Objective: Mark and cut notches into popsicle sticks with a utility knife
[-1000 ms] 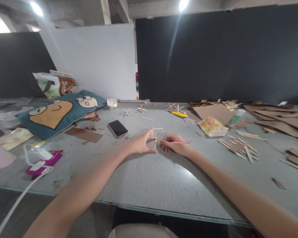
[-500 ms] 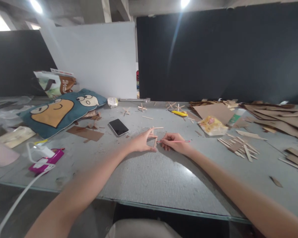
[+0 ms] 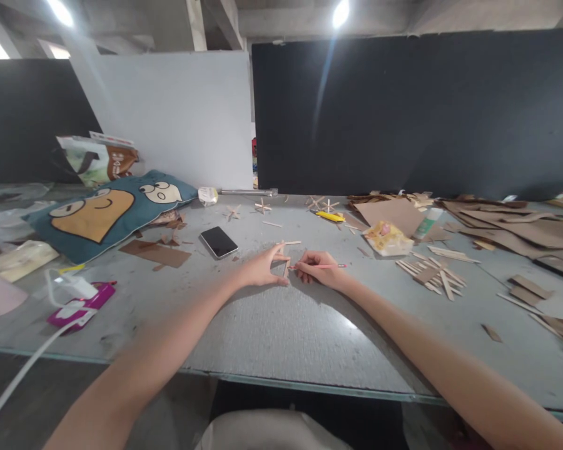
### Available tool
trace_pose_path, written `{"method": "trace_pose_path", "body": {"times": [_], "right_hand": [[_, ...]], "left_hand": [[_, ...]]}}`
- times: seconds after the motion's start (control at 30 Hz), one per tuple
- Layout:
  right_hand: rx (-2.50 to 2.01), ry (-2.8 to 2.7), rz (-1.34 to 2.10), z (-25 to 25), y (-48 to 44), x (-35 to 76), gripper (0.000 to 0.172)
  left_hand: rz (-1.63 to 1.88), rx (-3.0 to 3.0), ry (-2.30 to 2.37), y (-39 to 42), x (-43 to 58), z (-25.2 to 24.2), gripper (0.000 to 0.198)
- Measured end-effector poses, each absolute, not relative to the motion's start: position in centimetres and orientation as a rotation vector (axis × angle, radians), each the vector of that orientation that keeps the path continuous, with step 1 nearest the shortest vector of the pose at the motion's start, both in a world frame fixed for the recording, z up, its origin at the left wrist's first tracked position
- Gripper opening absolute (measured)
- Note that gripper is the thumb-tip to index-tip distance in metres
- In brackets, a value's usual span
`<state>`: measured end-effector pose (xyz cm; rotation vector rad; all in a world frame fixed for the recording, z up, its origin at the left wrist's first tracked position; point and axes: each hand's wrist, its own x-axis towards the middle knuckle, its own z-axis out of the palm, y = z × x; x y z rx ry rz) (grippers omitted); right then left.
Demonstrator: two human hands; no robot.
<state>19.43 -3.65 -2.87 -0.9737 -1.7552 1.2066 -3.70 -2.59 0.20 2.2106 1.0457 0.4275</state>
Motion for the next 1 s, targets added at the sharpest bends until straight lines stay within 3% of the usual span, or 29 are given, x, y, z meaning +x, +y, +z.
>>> {"method": "trace_pose_path", "body": {"times": [1.0], "right_hand": [[-0.978, -1.75, 1.223, -2.69, -3.65, 19.8, 0.04]], "left_hand": [[0.419, 2.227, 1.024, -2.45, -3.57, 0.15, 0.121]]}}
